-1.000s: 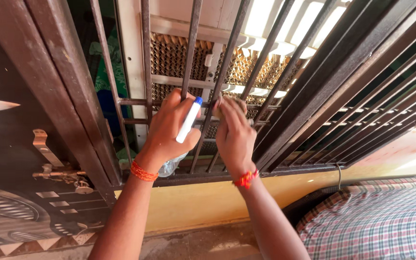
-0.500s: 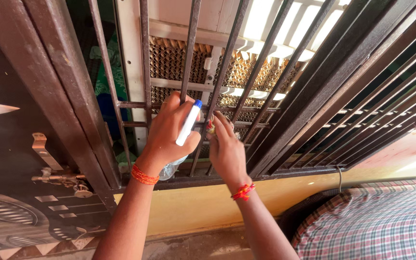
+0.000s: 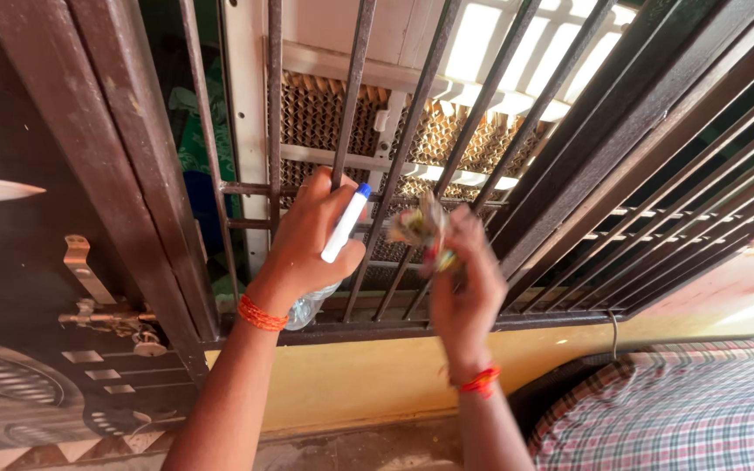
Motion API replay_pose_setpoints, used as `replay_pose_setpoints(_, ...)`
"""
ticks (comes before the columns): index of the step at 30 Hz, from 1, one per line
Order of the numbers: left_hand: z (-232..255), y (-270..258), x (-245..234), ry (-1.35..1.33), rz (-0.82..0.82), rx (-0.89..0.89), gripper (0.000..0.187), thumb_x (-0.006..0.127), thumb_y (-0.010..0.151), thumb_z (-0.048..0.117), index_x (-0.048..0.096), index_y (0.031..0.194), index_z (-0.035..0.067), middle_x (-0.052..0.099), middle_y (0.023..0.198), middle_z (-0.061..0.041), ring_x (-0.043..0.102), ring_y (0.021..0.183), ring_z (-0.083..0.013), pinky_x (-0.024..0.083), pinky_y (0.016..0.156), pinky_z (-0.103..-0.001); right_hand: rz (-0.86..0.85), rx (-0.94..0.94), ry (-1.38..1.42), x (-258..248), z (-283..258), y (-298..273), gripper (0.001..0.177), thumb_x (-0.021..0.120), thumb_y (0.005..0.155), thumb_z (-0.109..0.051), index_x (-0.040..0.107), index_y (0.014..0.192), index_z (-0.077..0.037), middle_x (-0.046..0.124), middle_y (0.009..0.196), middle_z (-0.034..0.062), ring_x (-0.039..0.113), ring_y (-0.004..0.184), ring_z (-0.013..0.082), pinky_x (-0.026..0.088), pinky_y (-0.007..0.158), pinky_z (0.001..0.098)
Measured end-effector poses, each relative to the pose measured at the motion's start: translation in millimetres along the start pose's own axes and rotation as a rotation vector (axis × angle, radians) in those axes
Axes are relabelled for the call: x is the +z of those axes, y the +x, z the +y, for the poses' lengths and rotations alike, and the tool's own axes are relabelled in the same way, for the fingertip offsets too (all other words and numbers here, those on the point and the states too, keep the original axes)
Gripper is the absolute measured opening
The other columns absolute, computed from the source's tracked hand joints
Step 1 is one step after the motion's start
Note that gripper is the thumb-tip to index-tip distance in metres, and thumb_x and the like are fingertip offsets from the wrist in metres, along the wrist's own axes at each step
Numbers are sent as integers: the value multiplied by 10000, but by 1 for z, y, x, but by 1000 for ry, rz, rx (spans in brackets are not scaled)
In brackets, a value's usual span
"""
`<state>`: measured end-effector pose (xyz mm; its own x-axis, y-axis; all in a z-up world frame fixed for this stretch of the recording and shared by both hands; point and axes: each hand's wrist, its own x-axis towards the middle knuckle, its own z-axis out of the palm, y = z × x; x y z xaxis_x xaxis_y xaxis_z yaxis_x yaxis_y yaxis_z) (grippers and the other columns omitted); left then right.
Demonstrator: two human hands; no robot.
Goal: The person cleans a metal window frame by spraying liquid from a plastic bottle and wiping the vertical bars and the latch area with a cloth.
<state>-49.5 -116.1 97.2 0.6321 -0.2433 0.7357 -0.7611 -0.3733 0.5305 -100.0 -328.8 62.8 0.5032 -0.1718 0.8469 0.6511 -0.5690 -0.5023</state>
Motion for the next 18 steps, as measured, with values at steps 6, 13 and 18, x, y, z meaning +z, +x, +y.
replay_pose_setpoints(6,2,2,3,39,10,-13,241,641,681,75,609,920,70,546,1069,-105,574,1044,-341,501,847,-423,84,-319,-452,-7,-19,71,266,803,834,8,711,1083,-5,681,1075,123,669,1032,325,537,874,427)
replay_pose_setpoints(13,-2,2,2,8,-8,23,260,626,683,58,594,940,59,541,1055,-106,568,1035,-337,494,864,-421,63,-285,-242,16,14,56,351,681,795,105,760,1103,-45,669,1088,144,695,1043,289,561,901,360)
replay_pose_setpoints(18,-2,3,-1,1,-4,51,238,630,682,63,578,915,66,550,1056,-97,570,1045,-332,499,873,-414,23,-146,-198,18,39,5,294,698,819,91,763,1069,-50,694,1071,131,709,1032,280,566,886,354)
